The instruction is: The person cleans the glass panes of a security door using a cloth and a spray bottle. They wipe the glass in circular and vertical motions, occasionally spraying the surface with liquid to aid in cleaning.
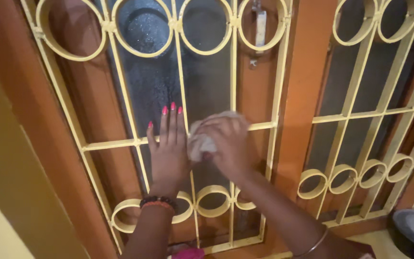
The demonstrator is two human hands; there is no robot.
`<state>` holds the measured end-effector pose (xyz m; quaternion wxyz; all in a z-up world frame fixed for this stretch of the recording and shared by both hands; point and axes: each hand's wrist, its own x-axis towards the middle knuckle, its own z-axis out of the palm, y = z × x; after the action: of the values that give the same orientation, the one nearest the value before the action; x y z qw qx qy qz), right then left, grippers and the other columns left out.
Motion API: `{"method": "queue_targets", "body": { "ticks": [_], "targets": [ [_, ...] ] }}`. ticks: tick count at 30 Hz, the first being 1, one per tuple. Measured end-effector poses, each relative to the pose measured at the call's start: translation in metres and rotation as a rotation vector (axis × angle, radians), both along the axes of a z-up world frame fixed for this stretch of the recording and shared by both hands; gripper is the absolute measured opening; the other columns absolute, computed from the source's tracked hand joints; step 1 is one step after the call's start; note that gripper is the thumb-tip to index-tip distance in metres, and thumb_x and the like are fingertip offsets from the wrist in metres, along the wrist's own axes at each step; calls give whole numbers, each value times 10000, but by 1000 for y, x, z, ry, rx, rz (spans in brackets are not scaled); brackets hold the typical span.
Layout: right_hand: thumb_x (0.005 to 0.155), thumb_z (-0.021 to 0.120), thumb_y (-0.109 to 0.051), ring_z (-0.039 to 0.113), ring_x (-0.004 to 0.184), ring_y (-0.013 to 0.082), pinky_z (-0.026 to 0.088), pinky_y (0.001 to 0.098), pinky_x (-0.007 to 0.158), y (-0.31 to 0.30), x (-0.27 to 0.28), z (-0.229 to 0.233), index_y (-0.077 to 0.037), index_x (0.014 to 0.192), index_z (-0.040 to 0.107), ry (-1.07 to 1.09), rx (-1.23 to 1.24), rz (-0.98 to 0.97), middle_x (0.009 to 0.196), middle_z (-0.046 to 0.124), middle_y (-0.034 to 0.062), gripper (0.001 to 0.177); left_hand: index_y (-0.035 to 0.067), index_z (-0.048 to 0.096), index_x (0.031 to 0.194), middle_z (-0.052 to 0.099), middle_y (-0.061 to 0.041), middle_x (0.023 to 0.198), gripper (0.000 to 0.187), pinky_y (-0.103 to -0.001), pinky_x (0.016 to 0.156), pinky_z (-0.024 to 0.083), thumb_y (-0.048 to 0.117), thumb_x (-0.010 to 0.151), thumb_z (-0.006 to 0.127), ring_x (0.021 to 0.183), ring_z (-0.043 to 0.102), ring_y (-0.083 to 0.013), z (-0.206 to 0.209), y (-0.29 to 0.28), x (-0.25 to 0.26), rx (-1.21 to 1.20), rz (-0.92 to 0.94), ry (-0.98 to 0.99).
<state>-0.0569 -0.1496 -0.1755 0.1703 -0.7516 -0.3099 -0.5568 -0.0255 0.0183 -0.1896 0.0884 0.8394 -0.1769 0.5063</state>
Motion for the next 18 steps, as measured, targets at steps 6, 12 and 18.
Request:
{"method": "queue_targets", "body": {
  "ticks": [6, 12, 18],
  "targets": [
    [669, 691, 84, 508, 1227, 300, 394, 454, 1059, 8, -1, -2, -163, 1199, 690, 121, -170, -79, 1295, 615, 32, 585, 124, 207, 1639, 193, -44, 1707, 1041, -554, 1240, 98, 555, 842, 721, 1577, 132, -197, -6, 1, 4, 265, 562, -189],
    [642, 739, 43, 554, 1250, 292, 403, 486, 988, -56, -9, 11, -207, 1075, 719, 38, -260, -22, 1277, 648, -4, 501, 71, 156, 1622, 129, -83, 1708, 1228, -597, 1232, 84, 617, 706, 763, 1579, 90, -228, 6, -1, -14, 87, 208, 149],
    [711, 807, -5, 588, 1243, 242, 416, 466, 1055, -62, -5, 27, -200, 1049, 732, -78, -69, -26, 1253, 659, -33, 397, 68, 159, 1608, 115, -87, 1703, 1210, -631, 1223, 74, 670, 727, 729, 1570, 69, -246, 6, -6, -15, 47, 206, 98]
  ]
}}
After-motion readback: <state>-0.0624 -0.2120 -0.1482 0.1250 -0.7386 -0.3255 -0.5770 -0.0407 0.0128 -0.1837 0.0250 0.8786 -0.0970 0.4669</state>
